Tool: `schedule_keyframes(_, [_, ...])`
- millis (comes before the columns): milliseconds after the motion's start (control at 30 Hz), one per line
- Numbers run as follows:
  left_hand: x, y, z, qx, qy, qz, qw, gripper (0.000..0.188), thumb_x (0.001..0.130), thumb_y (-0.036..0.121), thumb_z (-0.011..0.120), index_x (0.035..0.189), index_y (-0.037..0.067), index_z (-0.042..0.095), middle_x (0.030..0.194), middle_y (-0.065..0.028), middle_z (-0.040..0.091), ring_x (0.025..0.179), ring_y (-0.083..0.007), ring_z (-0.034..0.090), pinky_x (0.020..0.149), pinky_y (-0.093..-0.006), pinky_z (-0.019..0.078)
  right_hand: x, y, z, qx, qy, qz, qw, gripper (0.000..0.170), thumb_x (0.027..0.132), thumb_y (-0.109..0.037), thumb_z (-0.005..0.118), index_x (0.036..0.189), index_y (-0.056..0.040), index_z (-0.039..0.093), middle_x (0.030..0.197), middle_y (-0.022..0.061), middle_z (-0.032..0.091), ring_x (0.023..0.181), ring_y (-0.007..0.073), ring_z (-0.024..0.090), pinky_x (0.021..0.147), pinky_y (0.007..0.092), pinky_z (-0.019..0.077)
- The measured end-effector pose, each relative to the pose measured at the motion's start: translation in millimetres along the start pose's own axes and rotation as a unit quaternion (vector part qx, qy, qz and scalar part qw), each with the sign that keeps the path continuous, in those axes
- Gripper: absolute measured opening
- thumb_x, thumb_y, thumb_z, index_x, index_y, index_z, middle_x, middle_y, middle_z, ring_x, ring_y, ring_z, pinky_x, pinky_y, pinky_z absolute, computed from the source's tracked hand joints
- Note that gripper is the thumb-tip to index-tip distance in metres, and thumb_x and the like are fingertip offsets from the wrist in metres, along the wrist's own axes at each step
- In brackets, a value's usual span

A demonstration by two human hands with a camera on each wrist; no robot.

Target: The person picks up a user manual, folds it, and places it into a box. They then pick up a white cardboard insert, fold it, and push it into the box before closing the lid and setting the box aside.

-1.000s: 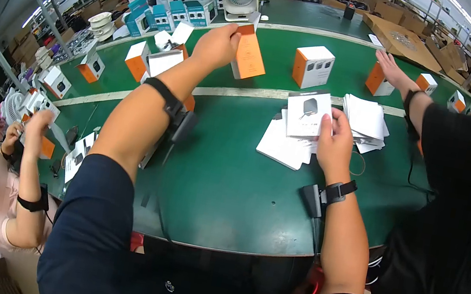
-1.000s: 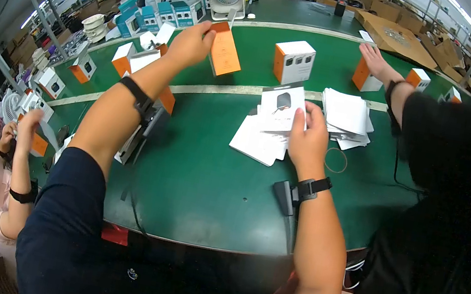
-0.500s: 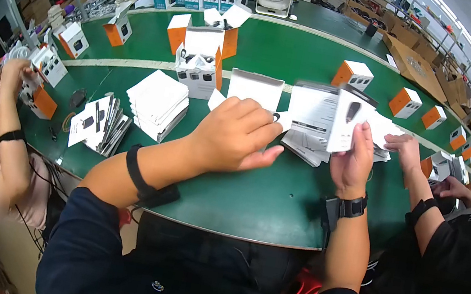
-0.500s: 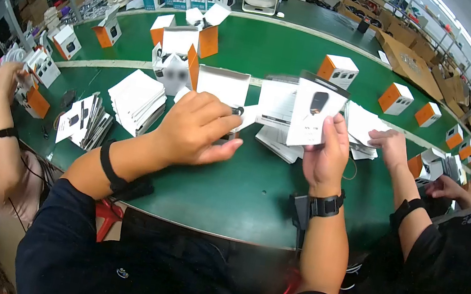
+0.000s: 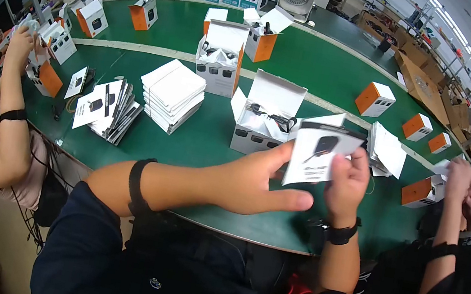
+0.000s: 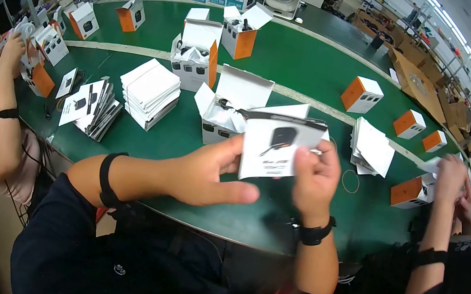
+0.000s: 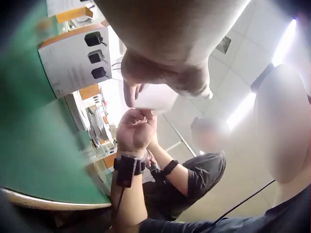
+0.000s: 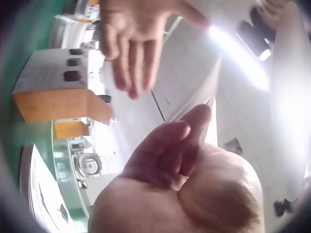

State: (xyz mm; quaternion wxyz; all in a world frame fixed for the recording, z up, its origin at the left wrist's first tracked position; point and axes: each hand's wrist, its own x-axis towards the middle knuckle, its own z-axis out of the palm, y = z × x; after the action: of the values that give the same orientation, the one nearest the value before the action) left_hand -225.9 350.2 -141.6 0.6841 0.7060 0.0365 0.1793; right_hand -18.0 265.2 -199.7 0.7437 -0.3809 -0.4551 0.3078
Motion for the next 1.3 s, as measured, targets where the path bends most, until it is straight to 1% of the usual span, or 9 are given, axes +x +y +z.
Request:
schedule_keyframes(167, [-8.2, -8.4, -12.3, 0.054, 0.109, -0.067, 0.990, 0.041, 0.111, 0.025, 0.048, 0.142, -0.003, 0.051, 0.110, -0.0080, 0.070, 0.086, -0.0115, 0.068, 0.076, -0.0281, 0.0571, -3.0, 4.2, 21.9, -0.216, -0.030, -0.081, 0.973, 0.030, 0.097, -0.006, 0.072, 0.121, 0.0012, 0.055, 0.090, 0.0035, 0.068, 0.074, 0.0074, 0.063, 0.068, 0.0209, 0.0503])
schedule_keyframes(333, [-20.5, 7.7, -25.8, 0.013, 0.074, -0.159, 0.984, 0.038, 0.111, 0.017, 0.047, 0.145, 0.002, 0.053, 0.112, -0.0072, 0.070, 0.081, -0.0108, 0.069, 0.065, -0.0254, 0.0554, -6.1, -9.9, 14.5, -0.085, -0.123, 0.210, 0.966, 0.026, 0.097, -0.005, 0.071, 0.119, 0.0039, 0.061, 0.089, 0.0024, 0.065, 0.072, 0.0057, 0.061, 0.061, 0.0226, 0.0498])
schedule_keyframes(467, [-38.2, -8.9, -57.2, -0.012, 0.031, -0.120, 0.992, 0.035, 0.107, 0.005, 0.048, 0.135, 0.010, 0.068, 0.111, -0.0059, 0.074, 0.078, -0.0091, 0.069, 0.055, -0.0225, 0.0515, -11.2, 0.3, 16.3, -0.052, -0.155, 0.076, 0.984, 0.029, 0.098, -0.004, 0.065, 0.126, 0.0061, 0.062, 0.097, 0.0089, 0.071, 0.077, 0.0095, 0.067, 0.065, 0.0227, 0.0533])
schedule_keyframes(533, [-37.5, -5.3, -60.8, -0.023, 0.041, -0.146, 0.988, 0.036, 0.101, -0.003, 0.051, 0.125, 0.009, 0.075, 0.109, -0.0084, 0.075, 0.081, -0.0145, 0.071, 0.064, -0.0268, 0.0550, -6.6, -2.5, 20.4, 0.003, -0.166, 0.086, 0.982, 0.029, 0.099, -0.003, 0.062, 0.126, 0.0058, 0.063, 0.102, 0.0120, 0.073, 0.083, 0.0148, 0.072, 0.067, 0.0254, 0.0562])
schedule_keyframes(600, [-34.6, -8.9, -65.6, 0.188, -0.005, 0.072, 0.980, 0.036, 0.094, -0.009, 0.055, 0.122, 0.003, 0.075, 0.100, -0.0135, 0.075, 0.084, -0.0214, 0.072, 0.071, -0.0317, 0.0546, -0.9, -18.9, 30.7, 0.169, -0.195, 0.274, 0.927, 0.030, 0.098, -0.002, 0.060, 0.126, 0.0059, 0.063, 0.104, 0.0135, 0.074, 0.084, 0.0198, 0.075, 0.067, 0.0281, 0.0583])
schedule_keyframes(733, [-36.2, -8.7, -66.8, 0.273, -0.014, 0.080, 0.959, 0.045, 0.090, -0.013, 0.054, 0.128, 0.003, 0.072, 0.099, -0.0153, 0.074, 0.088, -0.0269, 0.072, 0.077, -0.0353, 0.0544, -4.4, -13.5, 39.7, -0.029, -0.189, 0.325, 0.926, 0.029, 0.102, -0.016, 0.066, 0.124, 0.0027, 0.065, 0.097, 0.0084, 0.072, 0.074, 0.0155, 0.074, 0.059, 0.0236, 0.0548])
schedule_keyframes(833, [-35.2, 2.0, -57.7, 0.277, 0.021, 0.150, 0.949, 0.049, 0.089, -0.011, 0.053, 0.133, 0.004, 0.069, 0.098, -0.0161, 0.073, 0.085, -0.0280, 0.071, 0.075, -0.0344, 0.0546, -6.9, -7.2, 34.7, -0.041, -0.188, 0.314, 0.930, 0.028, 0.102, -0.019, 0.069, 0.122, 0.0003, 0.067, 0.092, 0.0058, 0.072, 0.071, 0.0126, 0.073, 0.056, 0.0215, 0.0518])
schedule_keyframes(933, [-40.5, 22.0, -53.6, 0.245, 0.033, -0.053, 0.968, 0.036, 0.094, 0.000, 0.060, 0.128, 0.003, 0.069, 0.098, -0.0157, 0.073, 0.084, -0.0305, 0.071, 0.073, -0.0360, 0.0559, -10.2, -10.0, 42.7, -0.097, -0.210, 0.259, 0.938, 0.021, 0.101, -0.015, 0.069, 0.115, 0.0009, 0.070, 0.088, 0.0062, 0.073, 0.070, 0.0124, 0.072, 0.055, 0.0217, 0.0512])
schedule_keyframes(1300, [-5.2, 40.5, -95.1, 0.623, 0.133, 0.229, 0.736, 0.023, 0.093, 0.021, 0.073, 0.105, 0.001, 0.071, 0.084, -0.0122, 0.069, 0.077, -0.0302, 0.069, 0.072, -0.0407, 0.0537, 44.6, -36.7, 45.9, -0.284, 0.012, 0.004, 0.959, 0.014, 0.097, -0.005, 0.071, 0.107, 0.0033, 0.069, 0.090, 0.0078, 0.072, 0.071, 0.0122, 0.067, 0.063, 0.0251, 0.0512])
